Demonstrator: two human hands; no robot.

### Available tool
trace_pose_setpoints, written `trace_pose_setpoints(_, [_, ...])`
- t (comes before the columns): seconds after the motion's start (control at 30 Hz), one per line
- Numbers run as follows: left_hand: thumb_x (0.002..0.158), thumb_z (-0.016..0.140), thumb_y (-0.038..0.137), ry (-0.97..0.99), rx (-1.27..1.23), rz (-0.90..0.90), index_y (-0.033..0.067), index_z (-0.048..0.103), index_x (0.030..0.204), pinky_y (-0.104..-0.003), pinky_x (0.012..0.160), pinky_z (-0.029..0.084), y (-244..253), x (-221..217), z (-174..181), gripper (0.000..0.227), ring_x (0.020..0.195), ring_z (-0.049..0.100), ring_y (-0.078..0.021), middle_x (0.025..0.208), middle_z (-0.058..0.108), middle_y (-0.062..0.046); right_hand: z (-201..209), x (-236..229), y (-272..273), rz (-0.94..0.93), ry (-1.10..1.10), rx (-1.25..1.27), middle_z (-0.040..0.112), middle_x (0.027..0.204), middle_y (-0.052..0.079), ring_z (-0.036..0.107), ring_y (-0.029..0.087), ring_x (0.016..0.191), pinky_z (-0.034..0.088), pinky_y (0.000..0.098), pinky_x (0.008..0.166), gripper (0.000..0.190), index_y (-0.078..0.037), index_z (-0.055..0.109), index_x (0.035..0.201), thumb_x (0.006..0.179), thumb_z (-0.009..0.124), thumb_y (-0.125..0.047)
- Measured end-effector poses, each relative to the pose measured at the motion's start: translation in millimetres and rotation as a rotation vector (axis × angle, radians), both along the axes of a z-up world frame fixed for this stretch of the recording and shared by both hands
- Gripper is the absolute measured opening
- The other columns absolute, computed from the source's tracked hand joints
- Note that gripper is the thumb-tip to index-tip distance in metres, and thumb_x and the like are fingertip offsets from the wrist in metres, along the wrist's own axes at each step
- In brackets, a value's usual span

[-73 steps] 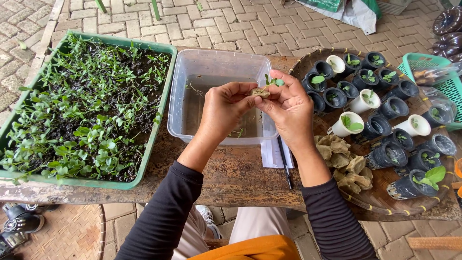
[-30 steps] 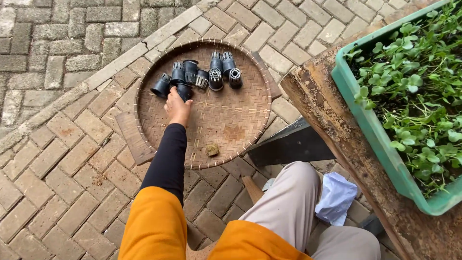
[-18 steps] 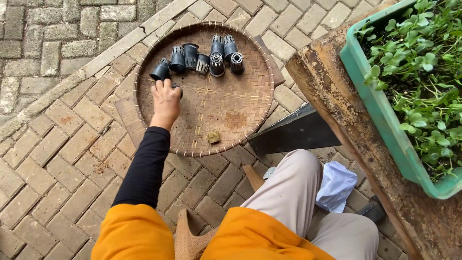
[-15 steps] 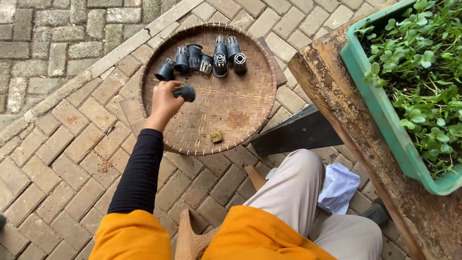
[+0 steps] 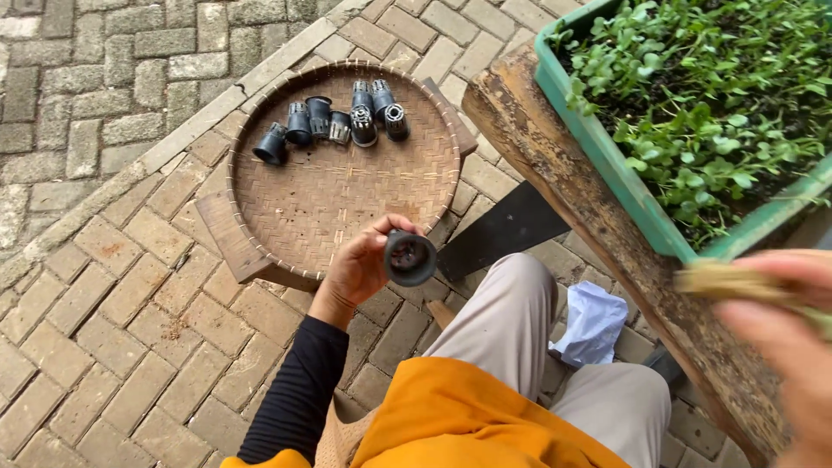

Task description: Removing small seedlings from a nursery tray, rinsing them in water, and placing them into net pots with growing medium.

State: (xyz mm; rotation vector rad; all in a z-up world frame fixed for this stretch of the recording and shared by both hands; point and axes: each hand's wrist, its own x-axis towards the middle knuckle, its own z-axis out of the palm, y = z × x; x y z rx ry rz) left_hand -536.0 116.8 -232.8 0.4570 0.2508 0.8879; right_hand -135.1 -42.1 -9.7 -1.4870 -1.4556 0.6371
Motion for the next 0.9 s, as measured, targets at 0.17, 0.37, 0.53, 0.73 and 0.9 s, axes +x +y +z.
trace_pose_setpoints(0.17, [0.095,0.055,0.021,-0.047,-0.017,-0.153,0.0011,0.055,0.128,-0.039,0.101,0.053,-25,39,17,0.039,0.116,0.066,-0.0233,0.127,0.064,-0.015,-2,-157,38,0.184,-0.161,0.058,0.075,0.105,0.008,0.074,0.016,0.094,0.061,0.0273,0.080,0.029,-0.003,0.073,0.107,0.080,0.080,0.003])
trace_pose_setpoints(0.37, [0.098,0.053,0.018,-0.054,-0.007,-0.154,0.0014,0.053,0.131,-0.036,0.107,0.050,-35,41,18,0.037,0.116,0.065,-0.0217,0.127,0.063,-0.014,-35,-189,48,0.236,-0.555,0.297,0.072,0.101,0.006,0.067,0.027,0.092,0.053,0.0379,0.080,0.024,-0.006,0.072,0.102,0.080,0.078,0.001])
trace_pose_setpoints(0.53, [0.099,0.051,0.017,0.046,-0.007,-0.119,0.0001,0.053,0.131,-0.036,0.103,0.050,-34,41,11,0.036,0.112,0.063,-0.0196,0.125,0.062,-0.012,-57,-194,49,0.226,-0.726,0.317,0.072,0.098,0.004,0.064,0.026,0.086,0.049,0.0406,0.077,0.026,-0.007,0.073,0.105,0.079,0.078,-0.004])
trace_pose_setpoints(0.73, [0.098,0.050,0.015,0.083,0.023,-0.062,0.0002,0.054,0.130,-0.036,0.103,0.051,-36,38,3,0.036,0.112,0.063,-0.0210,0.123,0.062,-0.014,-62,-197,49,0.212,-0.672,0.237,0.068,0.085,0.001,0.063,0.022,0.082,0.045,0.0386,0.077,0.027,-0.012,0.072,0.105,0.079,0.081,-0.008])
trace_pose_setpoints(0.9, [0.098,0.047,0.015,0.093,-0.015,-0.109,-0.0021,0.055,0.130,-0.036,0.103,0.051,-38,44,11,0.037,0.112,0.063,-0.0199,0.123,0.062,-0.012,-73,-195,52,0.269,-0.772,0.426,0.072,0.094,0.000,0.064,0.019,0.088,0.043,0.0361,0.083,0.026,-0.012,0.069,0.108,0.084,0.077,-0.005])
